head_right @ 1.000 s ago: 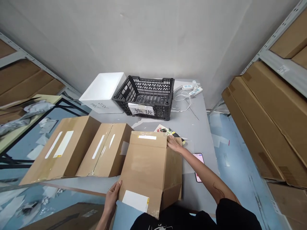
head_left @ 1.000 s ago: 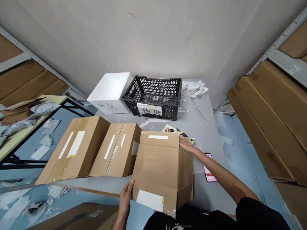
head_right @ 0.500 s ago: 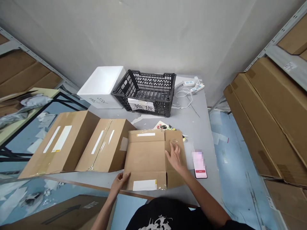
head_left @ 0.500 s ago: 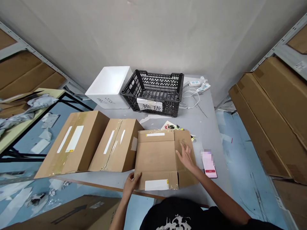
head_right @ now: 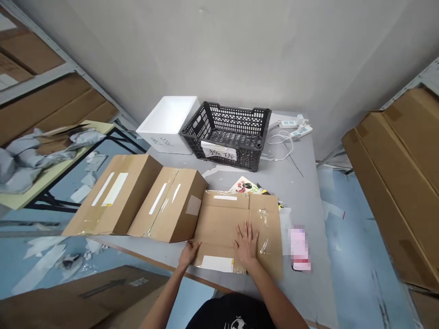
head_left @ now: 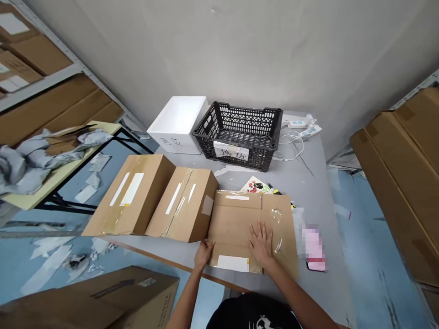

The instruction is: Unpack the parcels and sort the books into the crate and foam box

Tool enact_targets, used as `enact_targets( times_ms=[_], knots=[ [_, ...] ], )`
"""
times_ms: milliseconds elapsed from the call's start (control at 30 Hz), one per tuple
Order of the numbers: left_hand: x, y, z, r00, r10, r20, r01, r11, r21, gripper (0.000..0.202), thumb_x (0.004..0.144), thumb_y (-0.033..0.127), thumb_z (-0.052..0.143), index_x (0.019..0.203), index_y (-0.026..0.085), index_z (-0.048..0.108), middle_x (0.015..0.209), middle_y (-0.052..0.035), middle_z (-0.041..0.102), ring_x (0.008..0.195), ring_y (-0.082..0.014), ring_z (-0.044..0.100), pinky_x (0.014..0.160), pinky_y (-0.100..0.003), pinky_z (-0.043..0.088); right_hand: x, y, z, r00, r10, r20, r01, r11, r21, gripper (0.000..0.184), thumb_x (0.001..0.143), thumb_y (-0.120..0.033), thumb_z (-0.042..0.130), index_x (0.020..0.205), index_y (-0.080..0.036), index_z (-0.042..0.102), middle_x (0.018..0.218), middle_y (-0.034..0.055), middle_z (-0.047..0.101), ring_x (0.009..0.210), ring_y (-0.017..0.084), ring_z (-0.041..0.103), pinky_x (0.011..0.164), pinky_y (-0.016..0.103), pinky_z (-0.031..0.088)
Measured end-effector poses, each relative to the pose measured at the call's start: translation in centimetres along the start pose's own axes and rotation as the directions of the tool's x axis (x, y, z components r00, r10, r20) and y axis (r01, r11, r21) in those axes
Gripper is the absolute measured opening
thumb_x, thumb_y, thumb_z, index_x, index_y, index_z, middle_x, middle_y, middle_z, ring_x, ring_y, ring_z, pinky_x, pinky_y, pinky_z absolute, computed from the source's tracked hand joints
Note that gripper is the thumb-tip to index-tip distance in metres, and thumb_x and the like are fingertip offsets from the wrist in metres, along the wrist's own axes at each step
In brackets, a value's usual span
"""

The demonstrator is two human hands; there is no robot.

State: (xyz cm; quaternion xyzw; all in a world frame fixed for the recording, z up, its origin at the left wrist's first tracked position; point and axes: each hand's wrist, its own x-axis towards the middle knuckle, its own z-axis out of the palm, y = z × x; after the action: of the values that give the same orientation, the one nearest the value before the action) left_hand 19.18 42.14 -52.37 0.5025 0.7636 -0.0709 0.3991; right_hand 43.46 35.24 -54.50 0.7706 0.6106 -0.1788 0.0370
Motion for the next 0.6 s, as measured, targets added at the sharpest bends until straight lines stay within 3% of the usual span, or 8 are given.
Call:
enact_targets(
  times_ms=[100, 200, 333, 367, 433, 500, 533, 600],
  knots=[
    [-1.3, 0.1, -0.9, 0.997, -0.052, -0.058, 0.058, 0.994, 0.095, 0.043, 0.086, 0.045, 0.045, 0.111, 0.009, 0.050, 0.107, -0.0202, 0.066, 0.104, -0.0302, 0.062, 0.081, -0.037, 0.045, -0.4, -0.6, 0.0, 0.999, -0.001, 0.033, 0.002, 1.000, -0.024, 0.060, 0.090, -0.042, 0.042, 0.146, -0.031, 0.025, 0.156, 0.0117, 0.011, 0.143, 0.031, 0.006, 0.105, 0.062, -0.004],
    [-4.1, 0.0, -2.9, 0.991, -0.047, -0.128, 0.068, 0.984, 0.163, 0.035, 0.087, 0.037, 0.045, 0.109, 0.011, 0.052, 0.116, -0.0193, 0.062, 0.114, -0.0297, 0.055, 0.085, -0.036, 0.043, -0.5, -0.7, -1.6, 0.996, 0.015, 0.085, -0.012, 0.999, -0.031, 0.059, 0.088, -0.039, 0.046, 0.144, -0.028, 0.032, 0.155, 0.0123, 0.016, 0.142, 0.032, 0.011, 0.106, 0.062, 0.001],
    [-8.3, -1.0, -9.7, 0.970, -0.042, -0.239, 0.097, 0.969, 0.226, 0.030, 0.091, 0.033, 0.034, 0.094, 0.015, 0.057, 0.103, -0.0175, 0.065, 0.099, -0.0309, 0.061, 0.078, -0.039, 0.045, 1.2, -3.0, -5.6, 0.998, -0.011, 0.057, 0.001, 0.985, 0.174, 0.051, 0.089, -0.041, 0.039, 0.132, -0.016, 0.052, 0.150, 0.0157, 0.030, 0.138, 0.032, 0.026, 0.109, 0.051, 0.017],
    [-8.9, -1.0, -11.9, 0.937, 0.016, -0.348, 0.080, 0.963, 0.259, 0.035, 0.093, 0.035, 0.028, 0.092, 0.016, 0.057, 0.097, -0.0161, 0.065, 0.094, -0.0300, 0.062, 0.074, -0.038, 0.046, 2.0, -4.3, -6.7, 0.999, -0.040, 0.033, 0.028, 0.957, 0.287, 0.053, 0.091, -0.042, 0.035, 0.132, -0.015, 0.053, 0.148, 0.0156, 0.034, 0.136, 0.030, 0.030, 0.109, 0.047, 0.020],
    [-8.9, -0.2, -16.1, 0.807, 0.201, -0.556, -0.035, 0.955, 0.295, 0.036, 0.094, 0.036, 0.025, 0.095, 0.017, 0.055, 0.096, -0.0142, 0.064, 0.098, -0.0282, 0.060, 0.076, -0.036, 0.046, 4.1, -7.7, -8.4, 0.996, -0.090, 0.009, 0.070, 0.831, 0.552, 0.059, 0.091, -0.047, 0.030, 0.136, -0.014, 0.047, 0.144, 0.0147, 0.042, 0.133, 0.027, 0.037, 0.108, 0.042, 0.026],
    [-7.3, 1.6, -19.3, 0.693, 0.357, -0.626, -0.170, 0.925, 0.339, 0.033, 0.093, 0.034, 0.029, 0.104, 0.014, 0.053, 0.103, -0.0151, 0.062, 0.103, -0.0271, 0.057, 0.084, -0.036, 0.045, 6.1, -11.7, -9.3, 0.993, -0.115, 0.015, 0.065, 0.664, 0.745, 0.067, 0.090, -0.055, 0.029, 0.141, -0.012, 0.038, 0.142, 0.0154, 0.044, 0.130, 0.025, 0.042, 0.106, 0.040, 0.032],
    [-6.1, 2.8, -20.5, 0.672, 0.402, -0.622, -0.209, 0.909, 0.361, 0.034, 0.092, 0.034, 0.032, 0.108, 0.012, 0.052, 0.107, -0.0163, 0.061, 0.107, -0.0273, 0.056, 0.087, -0.036, 0.044, 7.0, -13.6, -9.5, 0.993, -0.120, 0.013, 0.063, 0.612, 0.788, 0.071, 0.090, -0.058, 0.029, 0.143, -0.011, 0.034, 0.141, 0.0167, 0.044, 0.129, 0.026, 0.044, 0.104, 0.040, 0.034],
    [-3.4, 5.0, -21.9, 0.684, 0.438, -0.583, -0.231, 0.888, 0.397, 0.037, 0.091, 0.035, 0.035, 0.114, 0.009, 0.050, 0.112, -0.0182, 0.060, 0.110, -0.0289, 0.054, 0.089, -0.038, 0.044, 8.4, -16.9, -9.5, 0.992, -0.126, -0.018, 0.087, 0.568, 0.818, 0.078, 0.089, -0.061, 0.027, 0.146, -0.008, 0.027, 0.140, 0.0193, 0.045, 0.126, 0.027, 0.047, 0.100, 0.042, 0.039]
  ],
)
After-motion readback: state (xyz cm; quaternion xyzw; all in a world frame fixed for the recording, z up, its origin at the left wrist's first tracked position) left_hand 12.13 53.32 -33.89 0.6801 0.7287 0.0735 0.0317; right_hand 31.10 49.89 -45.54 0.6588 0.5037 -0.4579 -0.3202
